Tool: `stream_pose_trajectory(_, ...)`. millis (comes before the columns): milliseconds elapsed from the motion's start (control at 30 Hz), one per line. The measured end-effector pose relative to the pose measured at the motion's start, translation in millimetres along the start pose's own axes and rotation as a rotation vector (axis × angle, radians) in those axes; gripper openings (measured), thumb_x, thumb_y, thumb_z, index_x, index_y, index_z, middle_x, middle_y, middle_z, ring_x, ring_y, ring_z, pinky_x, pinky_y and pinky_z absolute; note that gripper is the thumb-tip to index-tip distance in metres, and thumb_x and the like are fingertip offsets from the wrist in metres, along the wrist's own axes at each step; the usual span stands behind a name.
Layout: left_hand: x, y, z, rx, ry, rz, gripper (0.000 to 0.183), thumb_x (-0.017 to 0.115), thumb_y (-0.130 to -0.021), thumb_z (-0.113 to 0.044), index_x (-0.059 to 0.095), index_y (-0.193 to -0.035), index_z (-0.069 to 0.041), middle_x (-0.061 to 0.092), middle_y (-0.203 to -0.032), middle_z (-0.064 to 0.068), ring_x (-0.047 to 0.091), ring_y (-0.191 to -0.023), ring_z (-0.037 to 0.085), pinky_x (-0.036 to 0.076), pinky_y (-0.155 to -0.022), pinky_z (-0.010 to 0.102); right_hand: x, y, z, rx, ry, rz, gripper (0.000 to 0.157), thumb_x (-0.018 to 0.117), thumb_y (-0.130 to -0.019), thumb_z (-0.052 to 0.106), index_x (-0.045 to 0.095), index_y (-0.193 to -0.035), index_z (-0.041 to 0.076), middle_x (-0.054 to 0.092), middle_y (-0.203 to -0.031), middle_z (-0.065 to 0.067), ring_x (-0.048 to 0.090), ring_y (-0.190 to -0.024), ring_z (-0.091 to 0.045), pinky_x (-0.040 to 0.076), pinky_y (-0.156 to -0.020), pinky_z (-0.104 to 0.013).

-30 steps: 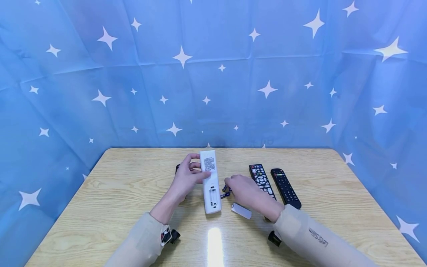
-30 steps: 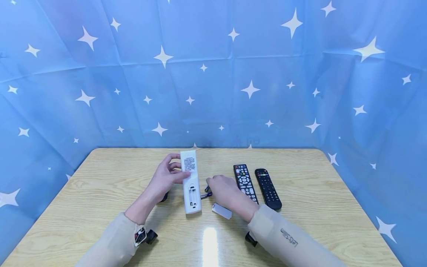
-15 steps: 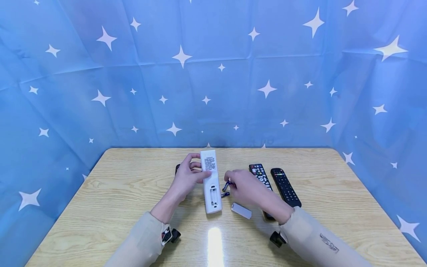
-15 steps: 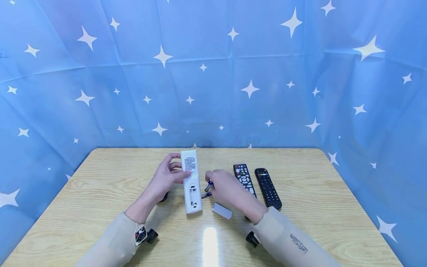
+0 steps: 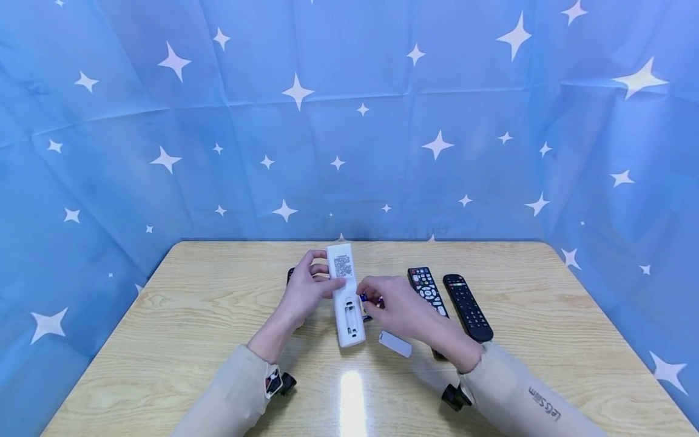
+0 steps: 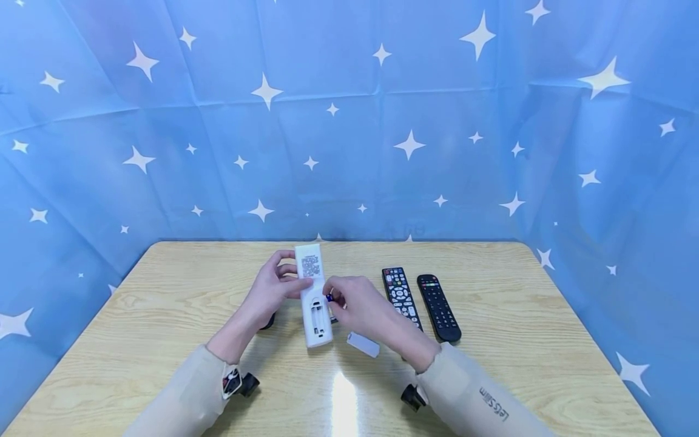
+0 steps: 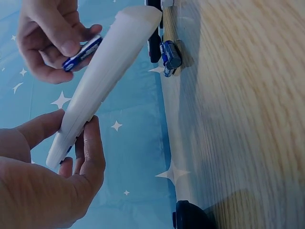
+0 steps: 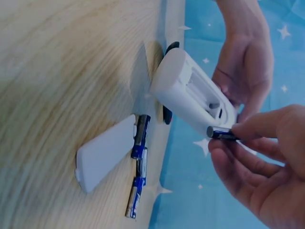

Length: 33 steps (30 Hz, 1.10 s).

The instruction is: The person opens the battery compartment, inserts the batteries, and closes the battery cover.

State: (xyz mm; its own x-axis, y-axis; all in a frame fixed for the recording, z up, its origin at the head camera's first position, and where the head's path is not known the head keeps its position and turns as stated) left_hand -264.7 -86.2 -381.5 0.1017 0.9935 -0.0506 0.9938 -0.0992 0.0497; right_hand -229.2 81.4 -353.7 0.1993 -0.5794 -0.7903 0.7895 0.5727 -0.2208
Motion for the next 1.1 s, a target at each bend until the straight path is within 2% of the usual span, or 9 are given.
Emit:
stream_pose_trajectory(33,-0.6,-2.7,4.0,0.001,0.003,-0.003,0.056,0.076,-0.081,-0.004,0.047,-0.128,-0.015,0.061,-0.106,0.017,0.066,-0.086,0.023,0.057,-0.067,0.038,0.7,0,1,-0.002,-0.020,-0.004,0.019,0.065,-0.089,0.005,0.066,-0.107,0.012,0.069,-0.093,0.000,0.061,-0.079,-0.004,0.052,-0.066,-0.023)
stream_pose_trajectory(233,-0.3,-2.4,3.7,0.009,0.014,-0.003,0.056,0.077,-0.080,-0.004,0.048,-0.127,-0.014,0.060,-0.105,0.017,0.066,-0.086,0.024,0.057,-0.067,0.037,3.5,0,6,-0.031,-0.037,-0.025,0.016,0.067,-0.090,0.007,0.066,-0.106,0.010,0.068,-0.089,0.002,0.061,-0.078,-0.004,0.053,-0.065,-0.024)
stream_pose_trajectory(533,0.1,-2.9,3.8,0.013,0.018,-0.001,0.057,0.077,-0.080,-0.005,0.047,-0.128,-0.011,0.061,-0.106,0.018,0.066,-0.085,0.023,0.057,-0.069,0.040,8.6,1,10,-0.035,-0.071,-0.009,0.015,0.067,-0.089,0.005,0.066,-0.104,0.008,0.069,-0.089,0.001,0.063,-0.079,-0.005,0.053,-0.067,-0.020)
stream_pose_trajectory(833,3.1,-2.0,1.8,0.024,0.022,0.005,0.055,0.076,-0.082,-0.006,0.046,-0.127,-0.013,0.062,-0.103,0.014,0.067,-0.087,0.023,0.055,-0.075,0.050,12.2,2,10,-0.050,-0.083,0.008,0.012,0.067,-0.090,0.008,0.067,-0.102,0.009,0.068,-0.087,0.004,0.063,-0.077,-0.004,0.053,-0.065,-0.021)
stream_pose_trajectory(1100,3.5,-1.9,1.6,0.029,0.035,0.000,0.055,0.076,-0.081,-0.004,0.046,-0.127,-0.012,0.060,-0.103,0.015,0.066,-0.088,0.024,0.057,-0.070,0.040,14.7,3,8,-0.063,-0.062,0.011,0.012,0.066,-0.091,0.010,0.068,-0.104,0.009,0.069,-0.087,0.003,0.062,-0.077,-0.003,0.052,-0.064,-0.020)
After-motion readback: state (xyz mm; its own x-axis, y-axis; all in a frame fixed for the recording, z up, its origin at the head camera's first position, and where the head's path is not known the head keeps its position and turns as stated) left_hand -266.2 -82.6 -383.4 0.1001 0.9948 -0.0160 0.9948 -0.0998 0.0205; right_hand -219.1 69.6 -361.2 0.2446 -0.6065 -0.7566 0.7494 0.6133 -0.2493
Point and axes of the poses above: each hand's wrist, its own y-axis away from the middle knuckle, its own x-axis out of the palm, z = x × y, the point moved 6 cm from there along -y, towards the middle knuckle
